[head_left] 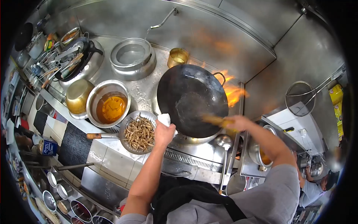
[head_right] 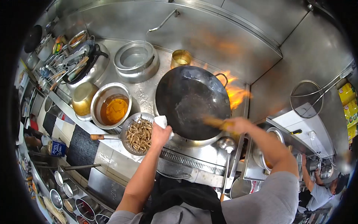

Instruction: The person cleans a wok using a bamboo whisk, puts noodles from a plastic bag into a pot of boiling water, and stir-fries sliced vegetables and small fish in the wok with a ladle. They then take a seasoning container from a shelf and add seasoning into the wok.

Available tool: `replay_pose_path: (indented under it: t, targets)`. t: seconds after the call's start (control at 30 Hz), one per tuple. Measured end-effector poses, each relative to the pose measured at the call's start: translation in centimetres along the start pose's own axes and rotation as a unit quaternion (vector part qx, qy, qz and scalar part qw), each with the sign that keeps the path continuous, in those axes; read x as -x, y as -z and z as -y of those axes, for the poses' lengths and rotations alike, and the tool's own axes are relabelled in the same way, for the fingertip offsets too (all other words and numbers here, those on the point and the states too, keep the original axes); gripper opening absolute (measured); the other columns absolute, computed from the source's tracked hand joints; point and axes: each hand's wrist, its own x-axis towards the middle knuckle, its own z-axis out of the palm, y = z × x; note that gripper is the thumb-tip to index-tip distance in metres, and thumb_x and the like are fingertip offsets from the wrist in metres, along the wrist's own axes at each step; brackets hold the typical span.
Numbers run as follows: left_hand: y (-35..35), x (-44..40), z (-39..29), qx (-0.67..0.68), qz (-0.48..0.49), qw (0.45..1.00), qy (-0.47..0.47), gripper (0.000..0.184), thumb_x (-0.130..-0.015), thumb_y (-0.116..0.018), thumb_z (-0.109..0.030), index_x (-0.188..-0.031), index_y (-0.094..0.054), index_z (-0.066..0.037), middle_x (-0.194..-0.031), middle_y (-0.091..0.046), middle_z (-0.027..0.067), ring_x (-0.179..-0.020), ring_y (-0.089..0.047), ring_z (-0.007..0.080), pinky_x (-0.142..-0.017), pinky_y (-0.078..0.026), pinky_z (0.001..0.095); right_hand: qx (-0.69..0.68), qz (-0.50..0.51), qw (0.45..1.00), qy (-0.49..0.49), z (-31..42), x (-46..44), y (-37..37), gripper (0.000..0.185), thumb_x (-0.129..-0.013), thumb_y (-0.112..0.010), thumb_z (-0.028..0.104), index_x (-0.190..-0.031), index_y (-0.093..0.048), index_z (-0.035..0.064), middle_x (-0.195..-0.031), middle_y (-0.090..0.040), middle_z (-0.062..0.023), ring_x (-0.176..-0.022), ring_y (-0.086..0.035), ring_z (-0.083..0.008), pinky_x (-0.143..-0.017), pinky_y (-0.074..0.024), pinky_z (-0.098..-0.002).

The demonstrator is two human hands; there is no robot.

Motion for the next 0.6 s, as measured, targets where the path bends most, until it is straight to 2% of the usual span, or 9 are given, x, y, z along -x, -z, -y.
replay_pose_path:
  t: [0.03,0.07,0.1,0.17,0.27,0.33,0.47,0.53,0.6]
  targets:
    - [0.4,0.2,-0.7,-0.006,0.004,1.000,0.006,0.068,-0.077,-0.064,-0.028,-0.125,-0.040,0.014,-0.103,-0.063,0.0388,-0.100,-0.062,0.0514,-0.091,-0.050,0.0510,0.101,-0.096,0.990,-0.030,-2.4,-1.6,0.9,0.055,-0.089,-0.061,0.047,-0.141,-0.054,0.0282,-0.126,-0.066,-0.0131,-0.115,-0.064,-0.0295,-0.099,-0.0498,-0.0412]
    - [0.3,0.1,-0.7,-0.009,-0.003,1.000,0.007,0.068,-0.077,-0.064,-0.028,-0.125,-0.040,0.014,-0.103,-0.063,0.0388,-0.100,-0.062,0.0514,-0.091,-0.050,0.0510,0.118,-0.077,0.982,-0.129,0.6,-2.6,4.9,0.052,-0.089,-0.061,0.046,-0.138,-0.055,0.0300,-0.117,-0.069,-0.0128,-0.107,-0.067,-0.0304,-0.090,-0.0530,-0.0448]
    - [0.3,0.1,-0.5,-0.011,-0.004,1.000,0.004,0.069,-0.077,-0.064,-0.028,-0.125,-0.040,0.014,-0.103,-0.063,0.0388,-0.100,-0.062,0.0516,-0.092,-0.050,0.0508,0.082,-0.214,0.969,-0.097,0.0,-5.7,4.9,0.051,-0.089,-0.061,0.046,-0.137,-0.055,0.0288,-0.109,-0.072,-0.0128,-0.098,-0.069,-0.0318,-0.082,-0.0540,-0.0480]
    - [0.4,0.3,-0.5,-0.008,0.001,1.000,0.004,0.071,-0.077,-0.065,-0.028,-0.127,-0.038,0.015,-0.104,-0.062,0.0393,-0.101,-0.062,0.0521,-0.092,-0.050,0.0502,0.012,-0.287,0.951,-0.116,4.7,-12.3,3.8,0.054,-0.090,-0.061,0.046,-0.141,-0.051,0.0287,-0.106,-0.072,-0.0152,-0.096,-0.069,-0.0337,-0.081,-0.0544,-0.0489]
    - [0.9,0.8,-1.6,-0.005,0.010,0.999,0.043,0.070,-0.075,-0.068,-0.023,-0.129,-0.042,0.011,-0.110,-0.064,0.0302,-0.105,-0.065,0.0411,-0.092,-0.050,0.0431,-0.060,-0.317,0.945,-0.053,11.9,-16.9,-3.3,0.061,-0.092,-0.059,0.047,-0.148,-0.042,0.0302,-0.100,-0.070,-0.0217,-0.095,-0.068,-0.0389,-0.081,-0.0536,-0.0523]
    - [1.3,0.8,-2.0,-0.010,0.002,0.999,0.035,0.074,-0.077,-0.072,-0.028,-0.131,-0.040,0.010,-0.112,-0.064,0.0305,-0.108,-0.064,0.0418,-0.093,-0.050,0.0439,-0.059,-0.356,0.932,-0.023,12.4,-17.3,-4.0,0.060,-0.093,-0.058,0.045,-0.148,-0.042,0.0285,-0.102,-0.070,-0.0212,-0.096,-0.068,-0.0393,-0.081,-0.0536,-0.0513]
    - [1.5,1.6,-1.5,-0.031,0.025,0.998,0.045,0.078,-0.079,-0.076,-0.034,-0.133,-0.040,0.010,-0.115,-0.063,0.0310,-0.111,-0.063,0.0423,-0.095,-0.049,0.0439,-0.271,-0.376,0.874,-0.147,13.6,-19.9,-3.9,0.056,-0.094,-0.058,0.041,-0.146,-0.045,0.0235,-0.114,-0.067,-0.0221,-0.101,-0.067,-0.0398,-0.085,-0.0526,-0.0501]
    - [0.9,1.2,-0.6,-0.019,0.001,1.000,-0.005,0.081,-0.080,-0.073,-0.039,-0.133,-0.034,0.010,-0.107,-0.064,0.0368,-0.103,-0.063,0.0499,-0.091,-0.050,0.0500,-0.314,-0.376,0.870,-0.054,17.4,-19.8,-4.7,0.056,-0.095,-0.059,0.038,-0.146,-0.046,0.0200,-0.122,-0.064,-0.0241,-0.110,-0.063,-0.0396,-0.094,-0.0501,-0.0467]
    - [0.5,0.8,-0.1,-0.005,0.000,1.000,-0.005,0.080,-0.080,-0.072,-0.037,-0.133,-0.035,0.009,-0.107,-0.064,0.0367,-0.102,-0.063,0.0499,-0.091,-0.050,0.0501,-0.343,-0.283,0.892,0.084,17.4,-15.8,-6.6,0.057,-0.095,-0.061,0.037,-0.146,-0.046,0.0156,-0.127,-0.062,-0.0235,-0.118,-0.060,-0.0364,-0.101,-0.0461,-0.0411]
